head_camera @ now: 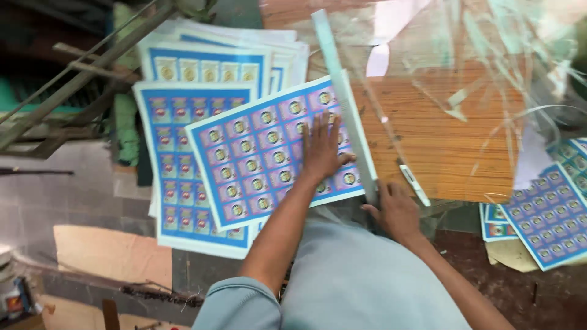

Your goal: Cut printed label sheets using a metal ruler and a utility knife.

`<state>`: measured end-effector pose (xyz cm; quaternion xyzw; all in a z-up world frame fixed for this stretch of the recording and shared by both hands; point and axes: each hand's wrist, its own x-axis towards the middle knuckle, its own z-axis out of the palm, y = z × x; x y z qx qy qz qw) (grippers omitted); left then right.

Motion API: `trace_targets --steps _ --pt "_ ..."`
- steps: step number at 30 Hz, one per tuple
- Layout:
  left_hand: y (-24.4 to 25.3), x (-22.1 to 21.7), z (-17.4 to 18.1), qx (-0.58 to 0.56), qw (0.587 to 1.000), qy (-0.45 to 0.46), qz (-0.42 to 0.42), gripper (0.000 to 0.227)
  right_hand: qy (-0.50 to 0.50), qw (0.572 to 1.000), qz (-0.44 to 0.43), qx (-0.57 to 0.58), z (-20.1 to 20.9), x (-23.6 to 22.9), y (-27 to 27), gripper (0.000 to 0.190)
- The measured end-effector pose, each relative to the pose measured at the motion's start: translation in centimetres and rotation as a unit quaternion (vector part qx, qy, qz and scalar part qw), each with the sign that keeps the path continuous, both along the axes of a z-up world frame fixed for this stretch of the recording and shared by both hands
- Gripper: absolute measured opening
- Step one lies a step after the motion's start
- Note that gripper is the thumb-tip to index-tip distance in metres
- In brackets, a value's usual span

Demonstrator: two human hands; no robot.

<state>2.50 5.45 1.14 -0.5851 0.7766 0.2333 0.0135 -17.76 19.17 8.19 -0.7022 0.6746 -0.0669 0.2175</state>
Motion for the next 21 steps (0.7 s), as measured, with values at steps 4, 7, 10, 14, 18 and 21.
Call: trace_targets --steps 4,7,10,14,18,21 --pt "7.3 6.7 0.0 -0.107 0.972 -0.022 0.21 0.099 0.027 0.995 -0.066 0.067 1.3 1.8 1.8 0.067" --pt "11.5 15.6 -3.0 -0.177 0.888 -0.095 0.415 0.102 0.026 0.991 -0.131 -0.005 -1.3 1.7 4.4 0.048" --pt "13.4 24.1 -4.2 -0.152 0.839 -0.115 0.509 0.111 -0.005 0.978 -0.209 0.004 -2.1 2.1 5.4 0.034" --pt "10.2 27.2 2.9 -0.027 0.838 -0.113 0.534 0.109 -0.048 0.976 -0.21 -0.015 -3.7 1.5 5.9 0.035" --pt "8.9 32.9 -0.4 -0.001 0.828 0.042 0.559 0.094 -0.048 0.975 -0.207 0.06 -3.8 2.1 5.0 0.028" --pt "8.4 35.8 -3.3 0.079 0.811 0.202 0.544 0.074 -0.059 0.976 -0.2 0.065 -3.4 2.3 4.2 0.026"
